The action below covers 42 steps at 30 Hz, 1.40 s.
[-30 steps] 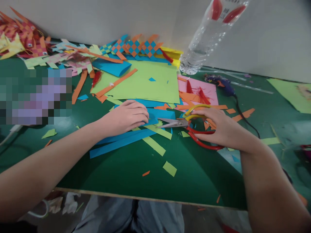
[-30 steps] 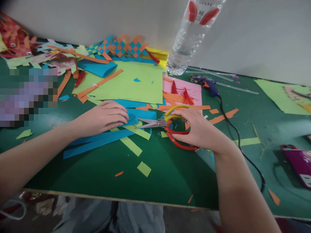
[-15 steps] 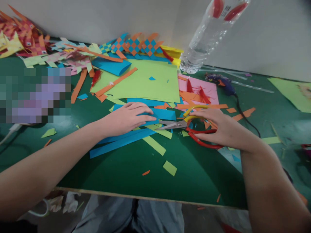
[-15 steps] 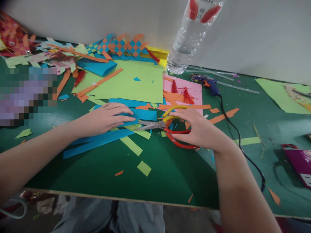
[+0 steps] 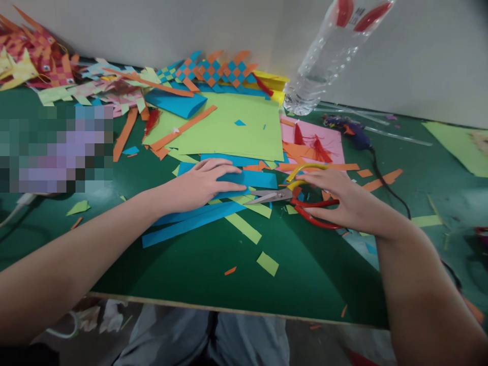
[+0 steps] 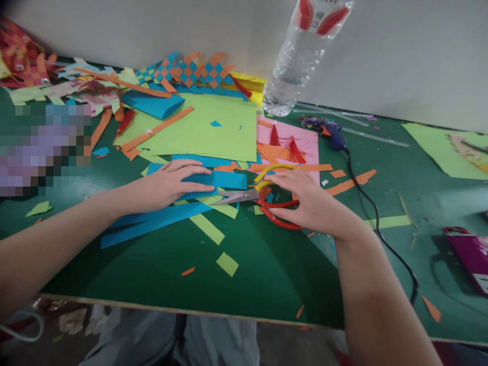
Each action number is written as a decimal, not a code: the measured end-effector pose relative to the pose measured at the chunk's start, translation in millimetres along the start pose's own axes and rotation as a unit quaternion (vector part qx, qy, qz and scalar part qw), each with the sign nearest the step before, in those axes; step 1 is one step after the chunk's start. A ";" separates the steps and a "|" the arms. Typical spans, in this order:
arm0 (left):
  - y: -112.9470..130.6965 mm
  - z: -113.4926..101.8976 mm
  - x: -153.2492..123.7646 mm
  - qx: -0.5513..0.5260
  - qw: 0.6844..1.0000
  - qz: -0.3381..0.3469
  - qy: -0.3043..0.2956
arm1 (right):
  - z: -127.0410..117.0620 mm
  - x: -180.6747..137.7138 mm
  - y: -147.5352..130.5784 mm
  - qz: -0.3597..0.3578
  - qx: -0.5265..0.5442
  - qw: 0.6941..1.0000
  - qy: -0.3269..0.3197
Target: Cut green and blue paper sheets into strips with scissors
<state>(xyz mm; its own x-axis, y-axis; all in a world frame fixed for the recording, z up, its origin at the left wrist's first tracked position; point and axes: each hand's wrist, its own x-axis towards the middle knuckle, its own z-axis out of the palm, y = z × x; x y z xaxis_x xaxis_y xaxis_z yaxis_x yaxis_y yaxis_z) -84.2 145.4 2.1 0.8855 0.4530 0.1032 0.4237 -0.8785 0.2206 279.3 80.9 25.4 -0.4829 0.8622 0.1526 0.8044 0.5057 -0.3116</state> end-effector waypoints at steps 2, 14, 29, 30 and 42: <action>0.1 -0.2 0.2 -0.002 1.000 -0.008 -0.007 | 1.1 -1.1 5.0 -0.013 0.002 1.000 0.003; -0.3 -1.1 0.5 0.037 0.999 0.021 -0.003 | 0.2 -2.8 7.7 -0.017 0.013 1.000 0.001; 4.2 0.6 2.1 0.015 1.000 0.010 -0.018 | -1.8 -0.1 1.4 0.010 0.022 0.999 -0.040; 4.1 0.8 2.0 0.014 1.000 0.009 -0.018 | -2.1 -0.3 1.6 0.009 0.021 0.999 -0.041; 4.4 1.5 3.1 0.018 1.000 0.010 -0.005 | 4.5 5.5 -14.7 0.011 0.006 1.000 -0.015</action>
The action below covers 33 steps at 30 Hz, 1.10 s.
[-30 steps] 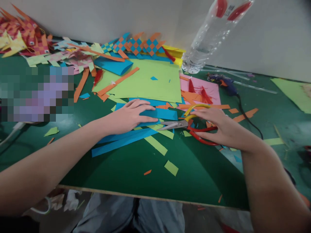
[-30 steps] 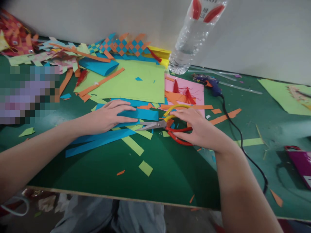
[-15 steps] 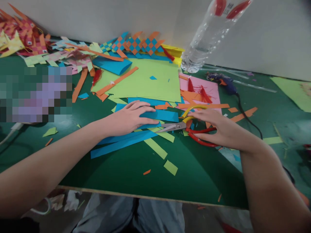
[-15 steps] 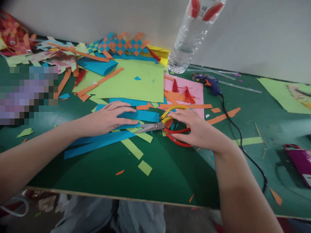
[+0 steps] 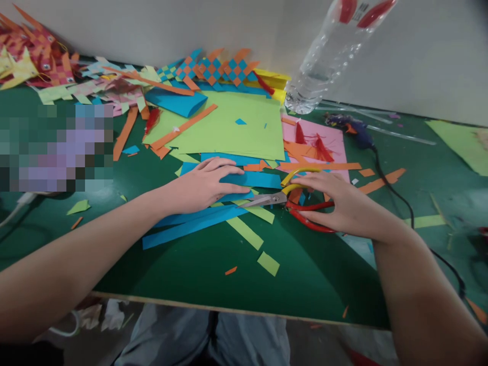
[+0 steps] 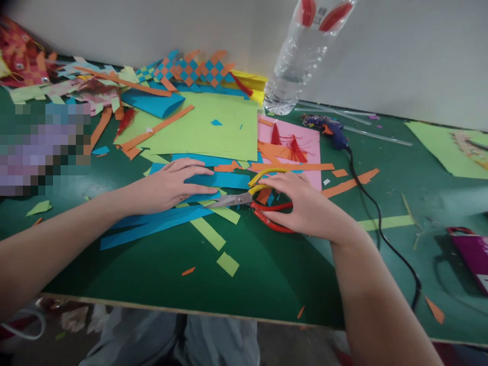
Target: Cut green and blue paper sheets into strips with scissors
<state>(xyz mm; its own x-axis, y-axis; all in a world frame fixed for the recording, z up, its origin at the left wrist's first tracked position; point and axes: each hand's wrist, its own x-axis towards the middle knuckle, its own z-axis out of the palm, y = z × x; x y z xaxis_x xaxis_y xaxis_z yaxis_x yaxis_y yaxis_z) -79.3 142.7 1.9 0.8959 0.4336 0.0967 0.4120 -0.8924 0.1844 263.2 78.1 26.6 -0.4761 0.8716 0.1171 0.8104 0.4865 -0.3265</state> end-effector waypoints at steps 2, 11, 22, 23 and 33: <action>-0.1 0.5 0.4 0.002 1.000 0.001 0.005 | 1.1 0.7 -2.8 -0.005 0.002 1.000 0.004; 0.8 -1.1 0.1 0.011 1.000 -0.003 -0.001 | 0.5 2.4 -8.3 0.003 0.016 1.000 -0.016; 4.5 1.8 3.0 -0.029 0.999 -0.022 0.039 | -4.3 -0.7 -3.5 0.024 0.007 1.000 -0.019; 5.8 2.1 3.8 -0.027 0.998 -0.022 0.051 | -5.0 -0.5 -2.8 0.022 0.008 1.000 -0.019; -10.2 -16.2 -9.9 -0.031 0.996 0.058 0.059 | -7.4 -3.0 3.5 0.024 0.016 0.999 -0.021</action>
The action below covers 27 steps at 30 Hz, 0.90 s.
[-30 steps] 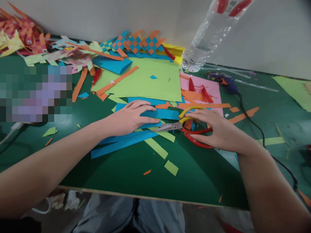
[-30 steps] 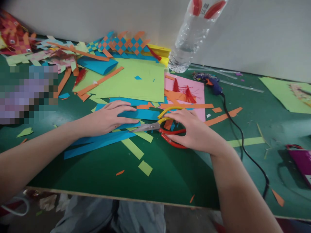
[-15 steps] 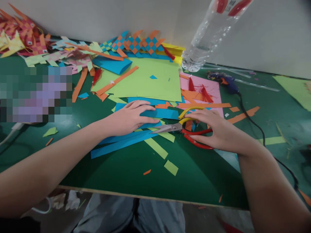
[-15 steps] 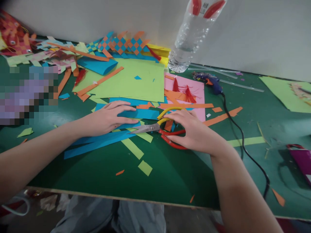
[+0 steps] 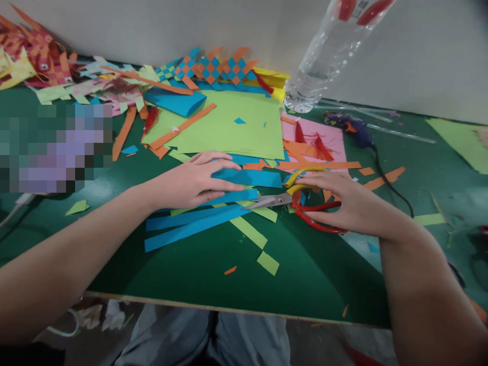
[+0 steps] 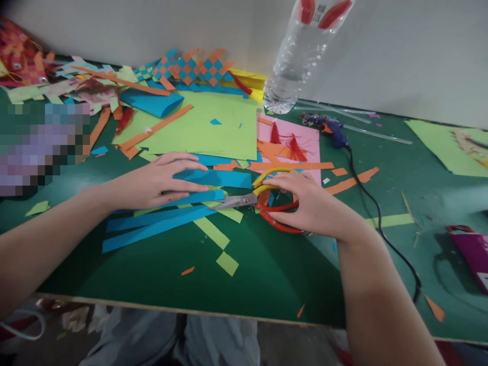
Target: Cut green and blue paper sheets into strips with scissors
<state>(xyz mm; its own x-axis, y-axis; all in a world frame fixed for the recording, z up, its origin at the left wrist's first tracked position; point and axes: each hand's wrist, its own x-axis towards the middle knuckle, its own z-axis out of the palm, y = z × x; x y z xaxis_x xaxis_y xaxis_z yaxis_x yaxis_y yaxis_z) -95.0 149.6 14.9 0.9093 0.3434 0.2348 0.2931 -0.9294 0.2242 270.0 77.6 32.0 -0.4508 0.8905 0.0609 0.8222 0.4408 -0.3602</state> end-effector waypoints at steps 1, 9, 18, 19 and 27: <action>-2.2 -2.1 -1.8 0.002 1.000 -0.006 -0.006 | 0.1 -0.4 0.6 0.001 0.000 1.000 0.000; -4.2 -1.7 -1.4 0.039 0.998 -0.004 -0.053 | 0.8 -0.6 1.6 0.005 -0.004 1.000 -0.004; 3.0 4.3 3.9 0.070 0.996 -0.015 -0.051 | -0.3 0.9 -0.5 0.007 -0.005 1.000 -0.004; 3.9 5.2 4.6 0.062 0.997 -0.017 -0.051 | -0.5 1.1 -0.7 0.007 -0.003 1.000 -0.003; 6.9 9.6 8.1 0.062 0.997 -0.019 -0.047 | -1.8 1.9 -3.9 0.031 0.000 0.999 -0.014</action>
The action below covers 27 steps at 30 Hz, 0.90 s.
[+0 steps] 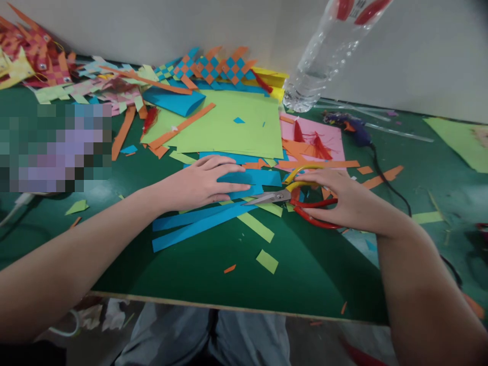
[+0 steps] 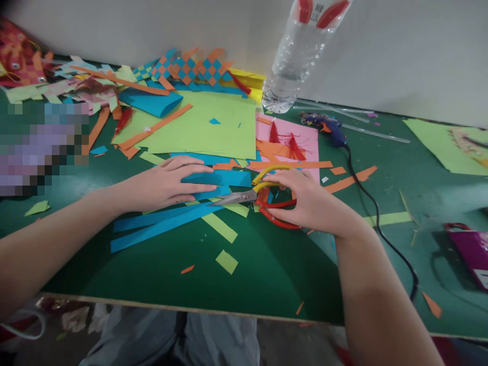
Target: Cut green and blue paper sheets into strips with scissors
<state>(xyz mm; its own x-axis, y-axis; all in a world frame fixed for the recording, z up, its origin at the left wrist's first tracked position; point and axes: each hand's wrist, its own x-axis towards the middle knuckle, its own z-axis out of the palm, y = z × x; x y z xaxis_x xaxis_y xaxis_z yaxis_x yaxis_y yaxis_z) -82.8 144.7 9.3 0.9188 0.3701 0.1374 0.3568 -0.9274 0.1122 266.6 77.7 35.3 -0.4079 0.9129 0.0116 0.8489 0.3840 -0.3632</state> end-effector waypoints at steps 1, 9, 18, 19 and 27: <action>0.2 0.0 0.1 0.000 1.000 0.002 0.000 | -0.4 -0.1 -0.4 0.000 0.004 1.000 0.001; 5.4 -0.2 3.0 -0.021 1.000 0.000 -0.023 | -3.0 0.6 -0.8 -0.012 -0.001 1.000 -0.004; 5.7 2.4 2.7 -0.029 0.999 0.004 -0.020 | 2.8 1.5 1.2 -0.019 0.001 1.000 0.002; 6.0 2.2 2.6 -0.030 0.999 0.002 -0.021 | 3.2 1.4 2.4 -0.022 0.002 1.000 0.001; 6.9 3.4 3.4 -0.034 0.999 -0.012 -0.027 | 2.8 -1.5 13.0 -0.038 0.007 0.999 -0.011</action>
<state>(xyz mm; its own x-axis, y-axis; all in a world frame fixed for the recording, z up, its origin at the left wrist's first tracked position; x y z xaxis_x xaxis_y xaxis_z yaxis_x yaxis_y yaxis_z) -76.7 139.4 7.1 0.9183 0.3877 0.0803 0.3689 -0.9114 0.1823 277.3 81.0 27.9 -0.4786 0.8778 0.0194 0.8103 0.4501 -0.3752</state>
